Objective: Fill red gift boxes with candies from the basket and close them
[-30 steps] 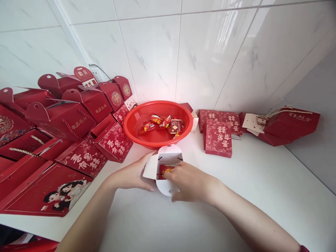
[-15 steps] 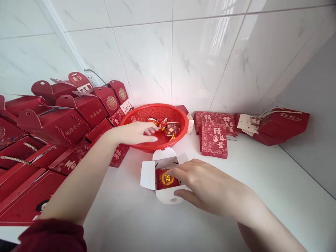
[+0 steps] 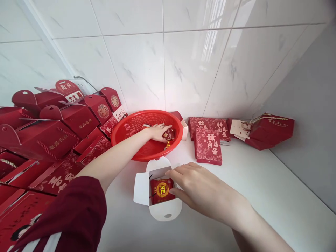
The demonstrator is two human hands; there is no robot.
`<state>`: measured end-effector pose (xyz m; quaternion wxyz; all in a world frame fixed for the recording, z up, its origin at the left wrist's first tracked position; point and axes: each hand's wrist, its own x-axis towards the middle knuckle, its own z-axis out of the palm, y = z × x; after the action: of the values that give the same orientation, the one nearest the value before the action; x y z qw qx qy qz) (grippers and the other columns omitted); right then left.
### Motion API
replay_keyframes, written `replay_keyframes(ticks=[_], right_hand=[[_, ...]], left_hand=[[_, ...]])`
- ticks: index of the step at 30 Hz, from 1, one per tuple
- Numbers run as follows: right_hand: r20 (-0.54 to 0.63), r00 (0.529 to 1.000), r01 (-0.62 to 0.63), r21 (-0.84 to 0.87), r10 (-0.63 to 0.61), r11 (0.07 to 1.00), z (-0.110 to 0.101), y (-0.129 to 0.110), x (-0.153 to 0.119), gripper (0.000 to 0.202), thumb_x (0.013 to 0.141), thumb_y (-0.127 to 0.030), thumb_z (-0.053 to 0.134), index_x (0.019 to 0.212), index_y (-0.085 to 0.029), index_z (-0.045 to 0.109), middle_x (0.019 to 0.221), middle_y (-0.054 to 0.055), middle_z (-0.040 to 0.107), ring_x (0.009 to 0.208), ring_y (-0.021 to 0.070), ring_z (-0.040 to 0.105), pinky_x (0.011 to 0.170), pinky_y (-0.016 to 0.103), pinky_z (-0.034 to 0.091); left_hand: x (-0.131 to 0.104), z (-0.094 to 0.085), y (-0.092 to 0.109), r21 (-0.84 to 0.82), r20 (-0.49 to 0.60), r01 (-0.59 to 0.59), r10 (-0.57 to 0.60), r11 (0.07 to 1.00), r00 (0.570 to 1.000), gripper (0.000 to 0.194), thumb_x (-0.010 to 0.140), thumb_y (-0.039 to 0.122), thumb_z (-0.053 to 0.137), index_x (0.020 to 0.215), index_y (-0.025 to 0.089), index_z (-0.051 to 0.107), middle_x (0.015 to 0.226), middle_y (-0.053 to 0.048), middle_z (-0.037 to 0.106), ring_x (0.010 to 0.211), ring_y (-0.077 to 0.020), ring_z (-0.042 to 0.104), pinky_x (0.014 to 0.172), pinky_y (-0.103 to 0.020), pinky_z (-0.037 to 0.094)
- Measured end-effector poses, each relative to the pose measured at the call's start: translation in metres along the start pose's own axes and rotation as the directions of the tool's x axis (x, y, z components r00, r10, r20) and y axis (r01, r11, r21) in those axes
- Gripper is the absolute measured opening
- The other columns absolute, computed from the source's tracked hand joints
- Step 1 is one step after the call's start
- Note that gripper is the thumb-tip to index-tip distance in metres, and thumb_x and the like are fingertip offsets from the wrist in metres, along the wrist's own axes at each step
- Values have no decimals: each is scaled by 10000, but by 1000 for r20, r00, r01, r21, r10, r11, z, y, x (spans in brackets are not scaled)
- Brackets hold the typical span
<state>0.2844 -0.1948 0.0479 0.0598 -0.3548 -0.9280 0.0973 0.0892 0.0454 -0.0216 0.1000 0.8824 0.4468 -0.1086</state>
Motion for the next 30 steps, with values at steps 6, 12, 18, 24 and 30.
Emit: replay_keyframes(ticks=[6, 12, 18, 24, 30], right_hand=[[15, 999, -28, -11, 28, 1000, 0, 3, 2, 96, 906, -135, 532, 837, -176, 584, 798, 22, 664, 691, 195, 614, 643, 313, 384], [57, 998, -41, 40, 39, 998, 0, 4, 3, 82, 918, -156, 528, 891, -175, 603, 853, 44, 687, 755, 214, 645, 661, 317, 403], [93, 991, -96, 19, 93, 995, -1, 4, 3, 75, 910, -162, 537, 878, -174, 604, 845, 56, 684, 743, 226, 648, 633, 318, 389], [130, 986, -109, 14, 106, 994, -3, 4, 4, 75, 915, -165, 538, 905, -171, 612, 870, 66, 685, 782, 243, 657, 653, 331, 402], [96, 992, -81, -9, 81, 997, 3, 5, 4, 58, 891, -154, 562, 913, -179, 610, 853, 55, 676, 751, 236, 643, 622, 325, 391]], left_hand=[[15, -24, -19, -3, 306, 248, -235, 969, 923, 624, 527, 407, 772, 1100, 167, 705, 1055, -152, 716, 1030, -374, 634, 928, -473, 487], [23, -51, -46, 57, 431, 422, -404, 905, 807, 294, 445, 253, 809, 727, 183, 764, 656, -109, 706, 828, -370, 667, 812, -494, 521], [21, -42, -49, 46, 255, 423, -420, 905, 871, 339, 523, 420, 809, 749, 171, 759, 825, -149, 736, 939, -388, 654, 882, -472, 491], [5, -8, -52, 80, 198, 400, -408, 913, 891, 472, 725, 520, 733, 1020, 154, 692, 1136, -127, 681, 1065, -271, 623, 958, -453, 469], [-2, 4, -51, 43, 149, 386, -387, 922, 910, 485, 481, 454, 823, 863, 174, 720, 978, -130, 724, 1011, -331, 647, 867, -341, 495]])
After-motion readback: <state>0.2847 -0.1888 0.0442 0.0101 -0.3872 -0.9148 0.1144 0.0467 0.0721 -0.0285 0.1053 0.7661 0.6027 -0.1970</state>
